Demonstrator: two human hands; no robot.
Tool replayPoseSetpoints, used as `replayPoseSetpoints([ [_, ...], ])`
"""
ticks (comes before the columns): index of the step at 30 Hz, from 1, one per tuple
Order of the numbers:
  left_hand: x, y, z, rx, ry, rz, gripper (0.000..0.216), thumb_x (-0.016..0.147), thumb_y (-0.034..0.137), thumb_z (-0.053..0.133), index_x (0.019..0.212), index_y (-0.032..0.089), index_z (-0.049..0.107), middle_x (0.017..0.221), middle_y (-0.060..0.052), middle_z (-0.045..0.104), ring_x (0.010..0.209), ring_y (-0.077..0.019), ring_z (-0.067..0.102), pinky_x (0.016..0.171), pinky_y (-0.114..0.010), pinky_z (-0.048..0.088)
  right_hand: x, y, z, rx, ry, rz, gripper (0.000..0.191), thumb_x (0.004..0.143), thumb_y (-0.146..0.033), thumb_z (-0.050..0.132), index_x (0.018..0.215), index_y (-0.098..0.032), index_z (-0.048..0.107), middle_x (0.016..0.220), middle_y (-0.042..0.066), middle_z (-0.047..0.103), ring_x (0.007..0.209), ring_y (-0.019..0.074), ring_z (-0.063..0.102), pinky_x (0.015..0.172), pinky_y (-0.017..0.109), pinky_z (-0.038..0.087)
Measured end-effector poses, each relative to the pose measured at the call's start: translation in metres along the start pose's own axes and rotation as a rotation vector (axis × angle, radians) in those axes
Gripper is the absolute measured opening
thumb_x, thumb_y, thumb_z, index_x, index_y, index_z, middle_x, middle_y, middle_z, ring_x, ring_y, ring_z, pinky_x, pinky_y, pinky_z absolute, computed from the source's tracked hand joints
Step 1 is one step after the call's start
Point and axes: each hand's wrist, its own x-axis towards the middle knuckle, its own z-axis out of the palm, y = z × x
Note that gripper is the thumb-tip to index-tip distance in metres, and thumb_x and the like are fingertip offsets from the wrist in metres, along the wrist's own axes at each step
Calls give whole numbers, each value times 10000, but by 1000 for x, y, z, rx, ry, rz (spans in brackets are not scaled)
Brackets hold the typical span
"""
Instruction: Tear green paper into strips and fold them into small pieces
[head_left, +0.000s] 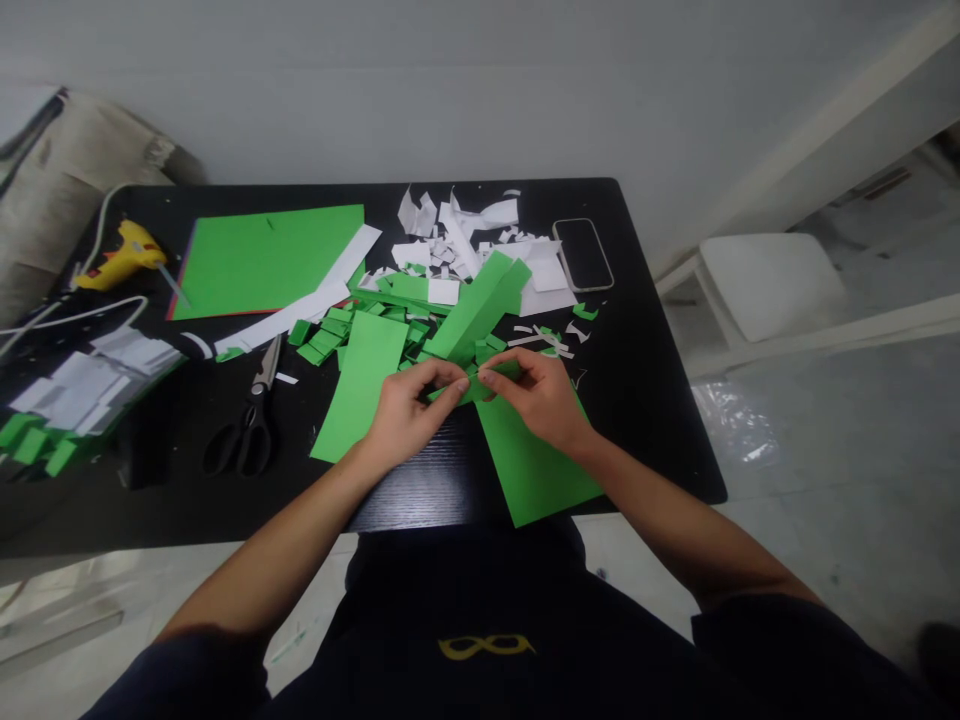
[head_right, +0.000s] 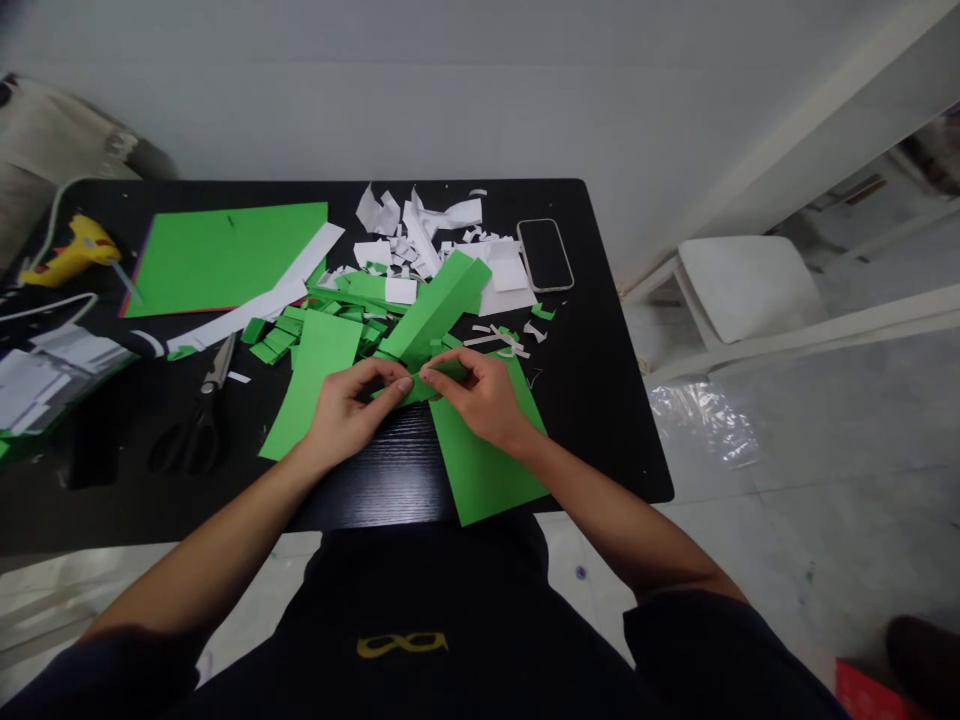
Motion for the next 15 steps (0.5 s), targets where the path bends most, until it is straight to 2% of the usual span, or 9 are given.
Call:
replayPoseSetpoints([
  [4, 1, 2, -1, -25, 31, -30, 97, 957, 276, 732, 913, 191, 751, 823, -21, 773, 731, -149, 691, 705, -283, 577, 2, 4, -1, 84, -40, 61, 407, 713, -481, 987, 968, -232, 791, 843, 5, 783, 725, 192, 769, 731, 369, 697],
  [8, 2, 3, -2, -57, 47, -78, 110, 951, 278, 726, 886, 190, 737, 785, -11, 747, 688, -139, 660, 663, -268, 555, 4, 8, -2, 163, -70, 95, 432, 668, -455, 1013, 929, -230, 753, 868, 13, 810, 773, 200, 786, 804, 388, 704],
  [15, 4, 2, -3, -95, -59, -108, 129, 934, 274, 715, 835, 199, 679, 661, 25, 643, 584, -122, 583, 546, -242, 476, 8, 14, -5, 141, -19, 75, 499, 690, -457, 1000, 1013, -227, 698, 813, -6, 788, 709, 187, 770, 717, 357, 682],
])
